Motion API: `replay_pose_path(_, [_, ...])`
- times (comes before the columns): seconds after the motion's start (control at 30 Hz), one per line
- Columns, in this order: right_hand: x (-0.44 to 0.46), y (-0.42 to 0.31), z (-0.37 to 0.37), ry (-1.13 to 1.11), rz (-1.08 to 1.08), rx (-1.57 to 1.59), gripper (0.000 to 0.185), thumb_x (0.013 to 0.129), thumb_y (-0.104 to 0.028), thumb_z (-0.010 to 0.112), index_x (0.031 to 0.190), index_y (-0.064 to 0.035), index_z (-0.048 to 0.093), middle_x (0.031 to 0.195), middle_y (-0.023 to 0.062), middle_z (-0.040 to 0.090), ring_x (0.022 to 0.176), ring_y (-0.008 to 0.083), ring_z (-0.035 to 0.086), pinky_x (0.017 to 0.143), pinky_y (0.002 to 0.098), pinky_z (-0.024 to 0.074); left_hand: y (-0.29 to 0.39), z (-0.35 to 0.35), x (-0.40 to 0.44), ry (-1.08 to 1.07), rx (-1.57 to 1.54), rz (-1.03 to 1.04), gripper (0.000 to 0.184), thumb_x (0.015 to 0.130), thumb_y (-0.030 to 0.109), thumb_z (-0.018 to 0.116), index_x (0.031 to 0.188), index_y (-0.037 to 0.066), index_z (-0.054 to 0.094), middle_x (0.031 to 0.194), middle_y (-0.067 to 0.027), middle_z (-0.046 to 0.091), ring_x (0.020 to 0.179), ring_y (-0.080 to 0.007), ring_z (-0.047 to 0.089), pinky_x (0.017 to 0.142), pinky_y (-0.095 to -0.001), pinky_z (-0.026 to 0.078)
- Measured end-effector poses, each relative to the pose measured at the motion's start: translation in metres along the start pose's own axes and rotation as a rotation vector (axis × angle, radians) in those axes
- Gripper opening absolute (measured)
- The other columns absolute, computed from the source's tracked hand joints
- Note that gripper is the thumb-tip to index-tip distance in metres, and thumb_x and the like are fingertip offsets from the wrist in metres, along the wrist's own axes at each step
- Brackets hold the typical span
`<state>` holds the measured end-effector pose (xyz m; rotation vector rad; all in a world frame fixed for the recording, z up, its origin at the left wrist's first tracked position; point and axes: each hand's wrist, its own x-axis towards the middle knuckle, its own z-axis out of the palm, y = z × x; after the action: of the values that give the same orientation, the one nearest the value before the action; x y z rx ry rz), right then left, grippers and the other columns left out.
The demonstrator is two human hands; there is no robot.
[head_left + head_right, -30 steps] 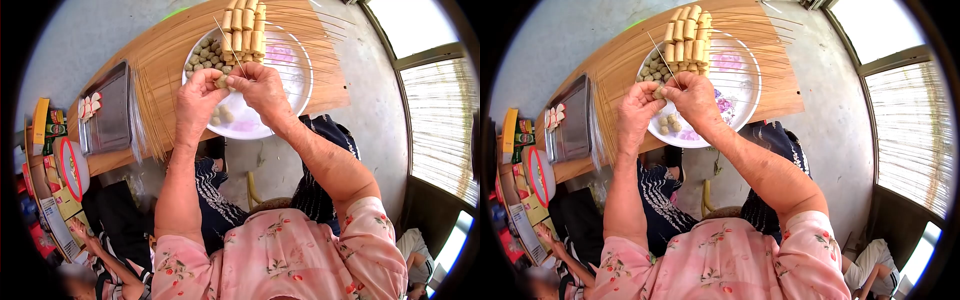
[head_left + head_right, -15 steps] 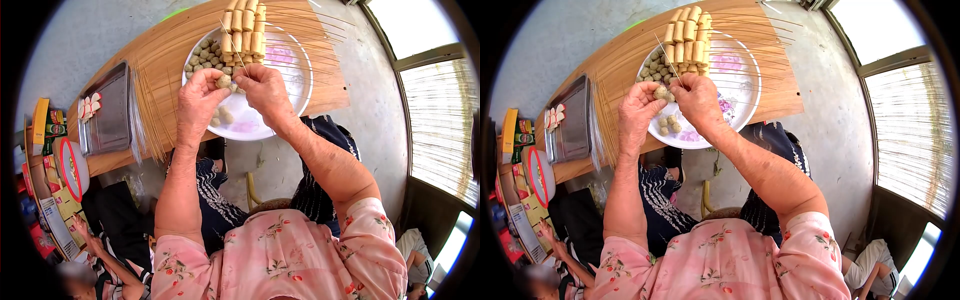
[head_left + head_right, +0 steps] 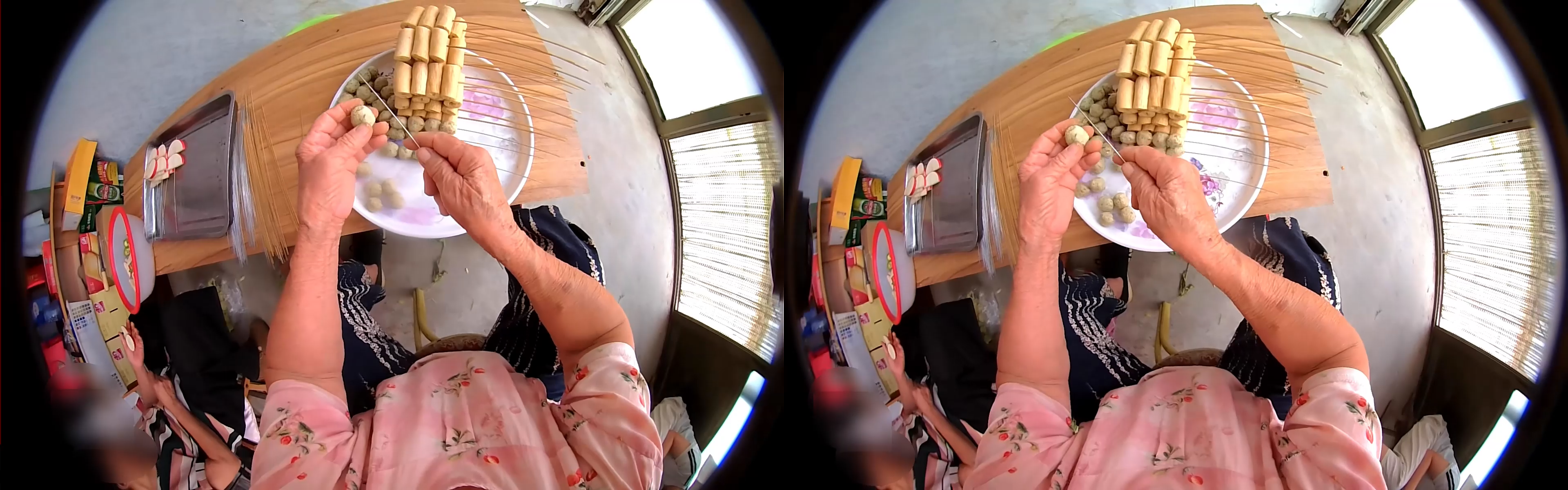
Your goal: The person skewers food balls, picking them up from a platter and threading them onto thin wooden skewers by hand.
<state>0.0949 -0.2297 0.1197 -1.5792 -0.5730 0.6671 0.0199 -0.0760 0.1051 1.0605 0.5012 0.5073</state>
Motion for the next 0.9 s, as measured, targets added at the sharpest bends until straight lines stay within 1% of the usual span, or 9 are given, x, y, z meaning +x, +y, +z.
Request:
replay_pose_path(0.13, [-0.009,-0.004,0.002,-0.022,0.051,0.013,0.017,0.09,-0.009,0.053,0.101,0.0016,0.061,0.057,0.0017,0.049,0.05,0.0082,0.045,0.047,0.0254,0.0397,0.002,-0.001,0.001,0.02,-0.039,0.001,0.03,0.085,0.0,0.057,0.114,-0.004,0.051,0.105,-0.0149,0.059,0.09,-0.0208,0.062,0.081,-0.0302,0.052])
replay_pose_path(0.23, [-0.01,0.006,0.001,-0.039,-0.035,-0.032,0.017,0.09,-0.01,0.054,0.1,0.0017,0.062,0.056,0.0006,0.048,0.051,0.007,0.044,0.047,0.0248,0.0393,-0.001,-0.007,0.004,0.032,-0.042,0.064,0.028,0.084,-0.002,0.058,0.112,-0.003,0.052,0.107,-0.015,0.06,0.09,-0.0209,0.062,0.08,-0.0294,0.051])
replay_pose_path(0.33, [-0.011,0.008,0.001,-0.038,-0.039,-0.049,0.017,0.09,-0.01,0.055,0.099,0.0022,0.062,0.057,0.0034,0.052,0.052,0.0084,0.045,0.049,0.0257,0.0406,-0.001,-0.008,0.005,0.061,0.048,0.153,0.026,0.083,-0.004,0.058,0.108,-0.003,0.055,0.101,-0.0113,0.061,0.086,-0.0179,0.063,0.075,-0.027,0.051])
replay_pose_path(0.43, [-0.009,0.009,0.004,-0.01,-0.102,-0.083,0.016,0.088,-0.009,0.056,0.097,0.0028,0.063,0.061,0.0085,0.058,0.054,0.0119,0.051,0.053,0.0276,0.0439,0.001,-0.006,0.004,0.095,0.068,0.144,0.026,0.081,-0.006,0.058,0.107,-0.003,0.055,0.102,-0.0114,0.062,0.087,-0.0168,0.062,0.074,-0.0263,0.051])
replay_pose_path(0.53, [-0.008,0.008,0.003,-0.006,-0.119,-0.123,0.016,0.087,-0.009,0.057,0.097,0.0031,0.063,0.067,0.0127,0.063,0.057,0.0159,0.056,0.057,0.0292,0.0467,0.002,-0.006,0.004,0.086,0.053,0.134,0.028,0.08,-0.007,0.059,0.107,-0.003,0.055,0.103,-0.0122,0.062,0.087,-0.017,0.062,0.075,-0.0266,0.051])
replay_pose_path(0.63, [-0.008,0.011,0.003,-0.018,-0.117,-0.136,0.016,0.087,-0.008,0.057,0.097,0.003,0.064,0.071,0.0145,0.065,0.06,0.0177,0.06,0.059,0.0295,0.0481,0.003,-0.006,0.003,0.097,0.032,0.129,0.029,0.079,-0.008,0.059,0.108,-0.003,0.055,0.103,-0.0125,0.062,0.087,-0.0172,0.062,0.075,-0.0268,0.051])
replay_pose_path(0.73, [-0.008,0.012,0.003,-0.01,-0.111,-0.146,0.016,0.086,-0.008,0.057,0.097,0.003,0.064,0.072,0.015,0.065,0.06,0.0175,0.06,0.059,0.0292,0.0484,0.003,-0.005,0.003,0.098,0.03,0.131,0.029,0.079,-0.008,0.059,0.108,-0.004,0.055,0.102,-0.0126,0.062,0.086,-0.0174,0.063,0.074,-0.027,0.051])
replay_pose_path(0.83, [-0.009,0.012,0.003,0.019,-0.077,-0.151,0.017,0.086,-0.008,0.058,0.097,0.003,0.064,0.073,0.0154,0.066,0.06,0.0177,0.06,0.06,0.029,0.0485,0.002,-0.009,0.003,0.072,0.072,0.135,0.03,0.082,-0.003,0.06,0.111,-0.002,0.052,0.108,-0.0153,0.059,0.091,-0.0204,0.062,0.078,-0.0275,0.051])
replay_pose_path(0.9, [-0.009,0.015,0.004,0.04,-0.088,-0.117,0.017,0.086,-0.008,0.058,0.097,0.0027,0.064,0.072,0.0155,0.065,0.06,0.0183,0.06,0.06,0.0293,0.0484,0.002,-0.01,0.004,0.076,0.066,0.137,0.03,0.082,-0.003,0.06,0.111,-0.002,0.053,0.108,-0.0152,0.059,0.09,-0.0204,0.062,0.078,-0.0275,0.051])
